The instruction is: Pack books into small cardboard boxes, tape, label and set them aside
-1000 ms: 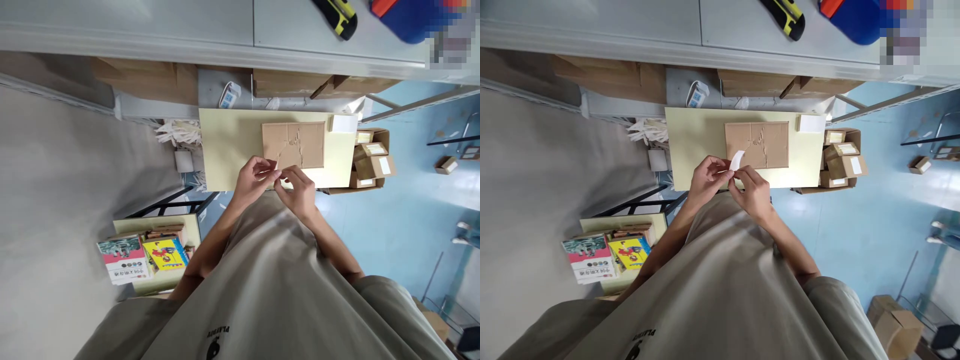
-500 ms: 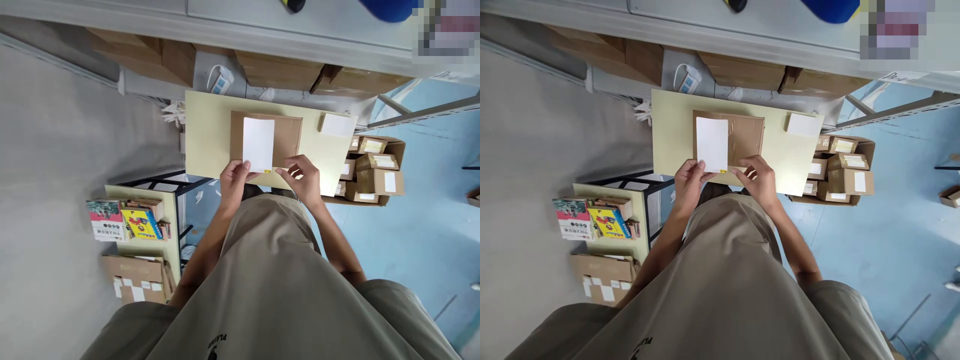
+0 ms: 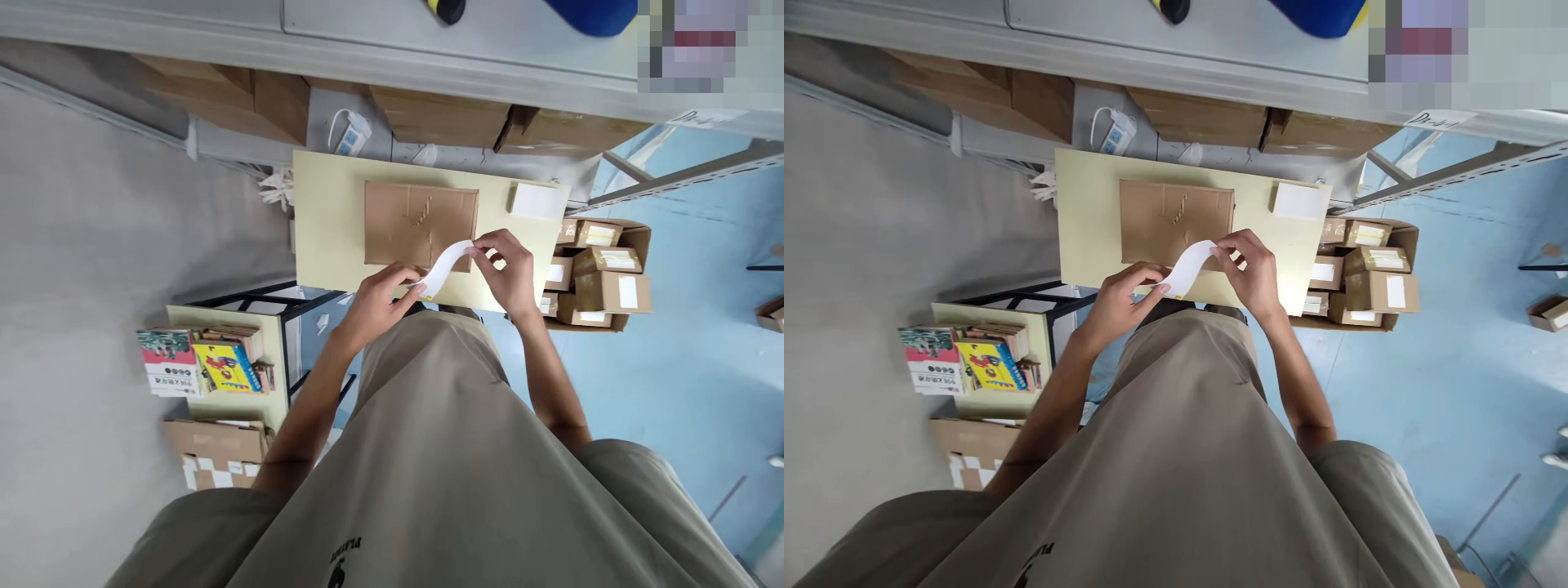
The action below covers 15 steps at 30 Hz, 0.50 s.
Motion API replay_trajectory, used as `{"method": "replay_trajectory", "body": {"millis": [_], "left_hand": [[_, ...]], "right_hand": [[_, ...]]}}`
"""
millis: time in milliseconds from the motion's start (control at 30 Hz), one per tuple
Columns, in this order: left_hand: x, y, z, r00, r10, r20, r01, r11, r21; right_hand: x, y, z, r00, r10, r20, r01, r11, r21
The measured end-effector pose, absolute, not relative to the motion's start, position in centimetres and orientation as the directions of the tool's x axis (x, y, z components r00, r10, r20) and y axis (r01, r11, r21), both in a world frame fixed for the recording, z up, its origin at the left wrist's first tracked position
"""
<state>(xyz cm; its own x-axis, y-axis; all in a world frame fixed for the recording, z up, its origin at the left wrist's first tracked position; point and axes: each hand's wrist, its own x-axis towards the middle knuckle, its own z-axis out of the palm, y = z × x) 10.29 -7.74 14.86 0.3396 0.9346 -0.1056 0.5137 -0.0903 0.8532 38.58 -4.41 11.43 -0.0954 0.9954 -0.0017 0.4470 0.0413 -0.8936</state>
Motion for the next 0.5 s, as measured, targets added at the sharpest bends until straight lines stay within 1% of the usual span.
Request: {"method": "replay_trajectory", "body": {"millis": [67,167,300,400,500], "left_hand": [[10.0,-7.9,14.7,0.312,0.941,-0.133,0.518,-0.052,0.854],[9.7,-8.2,13.5,0.169,0.969,-0.180,0.458,0.084,0.885],[9.3,-8.7,10.9,-0.037,0.961,-0.273,0.213,0.275,0.938],[8.9,-8.8,9.0,-0.109,0.929,-0.354,0.075,0.363,0.929],[8.5,-8.5,7.8,-0.169,0.902,-0.397,-0.016,0.400,0.916]], "right_hand": [[38.4,-4.6,11.6,-0.113,0.993,0.011,0.457,0.062,-0.887],[37.9,-5.6,12.5,-0.094,0.995,0.032,0.503,0.075,-0.861],[36.8,-7.7,13.9,-0.080,0.996,0.026,0.592,0.069,-0.803],[35.8,-9.4,14.5,-0.106,0.993,0.044,0.639,0.103,-0.762],[34.7,-10.7,14.7,-0.170,0.982,0.085,0.656,0.177,-0.734]]}}
